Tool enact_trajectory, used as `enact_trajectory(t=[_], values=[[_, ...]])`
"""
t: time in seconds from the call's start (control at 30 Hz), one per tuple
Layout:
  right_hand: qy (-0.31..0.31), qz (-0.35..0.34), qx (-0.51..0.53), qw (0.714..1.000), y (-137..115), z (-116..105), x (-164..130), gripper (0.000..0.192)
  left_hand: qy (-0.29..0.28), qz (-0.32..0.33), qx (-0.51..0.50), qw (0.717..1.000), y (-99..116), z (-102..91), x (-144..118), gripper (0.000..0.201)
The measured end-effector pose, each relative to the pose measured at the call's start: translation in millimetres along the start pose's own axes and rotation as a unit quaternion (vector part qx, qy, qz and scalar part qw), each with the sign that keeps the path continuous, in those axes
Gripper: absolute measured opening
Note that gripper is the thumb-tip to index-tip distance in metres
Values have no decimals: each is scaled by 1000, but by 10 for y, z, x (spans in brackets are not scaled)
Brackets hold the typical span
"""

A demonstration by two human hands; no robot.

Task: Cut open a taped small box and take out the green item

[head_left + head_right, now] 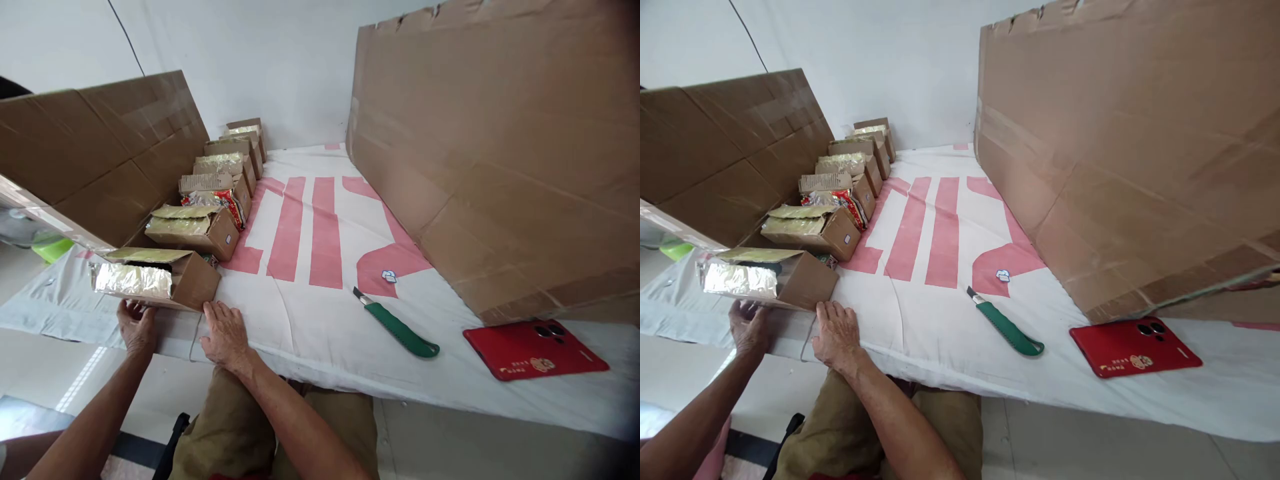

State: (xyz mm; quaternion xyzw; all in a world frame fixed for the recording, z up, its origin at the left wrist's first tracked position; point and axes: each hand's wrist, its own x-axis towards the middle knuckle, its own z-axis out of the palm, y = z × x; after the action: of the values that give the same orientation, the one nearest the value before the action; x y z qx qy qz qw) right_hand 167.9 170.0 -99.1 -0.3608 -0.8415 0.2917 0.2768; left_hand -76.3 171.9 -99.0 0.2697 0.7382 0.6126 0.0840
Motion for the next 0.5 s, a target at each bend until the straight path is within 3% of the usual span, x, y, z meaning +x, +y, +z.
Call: enact_trajectory(t=[0.17,0.27,0.33,0.4,0.5], values=[[18,1,-2,1000,-38,-45,53,65,-2,3,1,1000,-35,-17,29,75],[44,-4,0,999,-133,-201,-199,54,-8,3,12,1000,-80,-48,54,82],[102,-35,26,994,-198,-353,-621,41,-13,4,20,1000,-120,-48,69,86],[159,-63,45,984,-215,-502,-1233,30,-13,5,28,1000,-153,-23,77,91],[162,-48,-3,986,-77,-659,-2313,30,-14,17,36,999,-117,-12,40,97]])
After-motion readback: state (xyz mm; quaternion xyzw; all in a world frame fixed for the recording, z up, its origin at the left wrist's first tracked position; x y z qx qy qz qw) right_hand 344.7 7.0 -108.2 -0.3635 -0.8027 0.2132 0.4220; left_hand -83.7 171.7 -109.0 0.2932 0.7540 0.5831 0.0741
